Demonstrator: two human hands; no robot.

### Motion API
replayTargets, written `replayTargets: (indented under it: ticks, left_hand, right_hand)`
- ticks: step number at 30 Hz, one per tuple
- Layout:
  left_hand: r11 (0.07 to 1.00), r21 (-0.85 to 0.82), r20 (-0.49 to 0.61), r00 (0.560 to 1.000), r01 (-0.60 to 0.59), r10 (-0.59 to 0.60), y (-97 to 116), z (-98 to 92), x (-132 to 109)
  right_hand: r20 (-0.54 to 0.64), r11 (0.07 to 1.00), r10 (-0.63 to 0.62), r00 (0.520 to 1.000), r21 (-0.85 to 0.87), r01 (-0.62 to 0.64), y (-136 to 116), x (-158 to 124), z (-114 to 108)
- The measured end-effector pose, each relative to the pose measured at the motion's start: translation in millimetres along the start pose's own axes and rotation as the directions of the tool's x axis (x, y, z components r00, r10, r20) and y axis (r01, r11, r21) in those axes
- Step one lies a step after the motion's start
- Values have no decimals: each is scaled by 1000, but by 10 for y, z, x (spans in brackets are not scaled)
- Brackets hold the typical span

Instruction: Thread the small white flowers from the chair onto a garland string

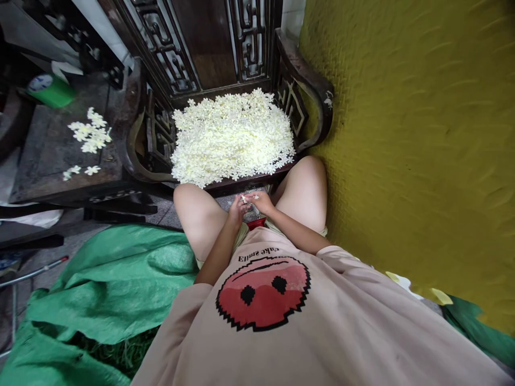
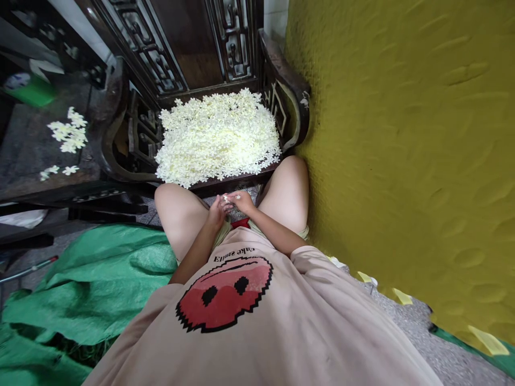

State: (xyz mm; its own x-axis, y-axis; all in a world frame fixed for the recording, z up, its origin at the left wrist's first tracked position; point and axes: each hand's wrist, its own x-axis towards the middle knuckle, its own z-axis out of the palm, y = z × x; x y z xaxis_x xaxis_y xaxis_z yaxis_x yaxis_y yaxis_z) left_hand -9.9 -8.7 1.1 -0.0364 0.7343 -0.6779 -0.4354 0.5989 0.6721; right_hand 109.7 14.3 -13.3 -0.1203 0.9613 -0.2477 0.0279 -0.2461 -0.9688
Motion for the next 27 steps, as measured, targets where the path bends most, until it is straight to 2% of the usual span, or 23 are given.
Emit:
replayTargets:
  ticks: [2,4,6,9,17,21,24,27]
  left_hand:
    - [992,81,-83,991,-98,105,-40,-20,38]
    - [958,154,-116,959,-240,258,-78,-31,57]
    - [912,195,-73,922,-362,381,-103,-31,52]
    - [868,241,-7,893,-435,450,-103,-11,8]
    - [839,327,-65,875,-436,480,-52,11,-59]
    - [890,245,-41,913,-384,405,-72,-37,22]
    - [938,192,-23,954,-288,298,-83,-78,68]
    - [959,163,-28,970,-234,241,-83,-98,76]
  right_hand:
    - [-54,998,24,998,60,-20,10,20,-21]
    - [-98,992,63,993,118,-51,15,31,-38]
    - [-119,984,99,988,158,-80,11,32,-48]
    - [-113,979,118,987,178,-96,-6,22,-49]
    - [-86,986,111,990,136,-99,-2,14,-37]
    - [-64,989,114,991,106,-107,-18,-5,-45]
    - [-7,980,176,984,99,-174,-48,-27,-62]
    - [57,968,237,970,74,-241,-72,-39,-73]
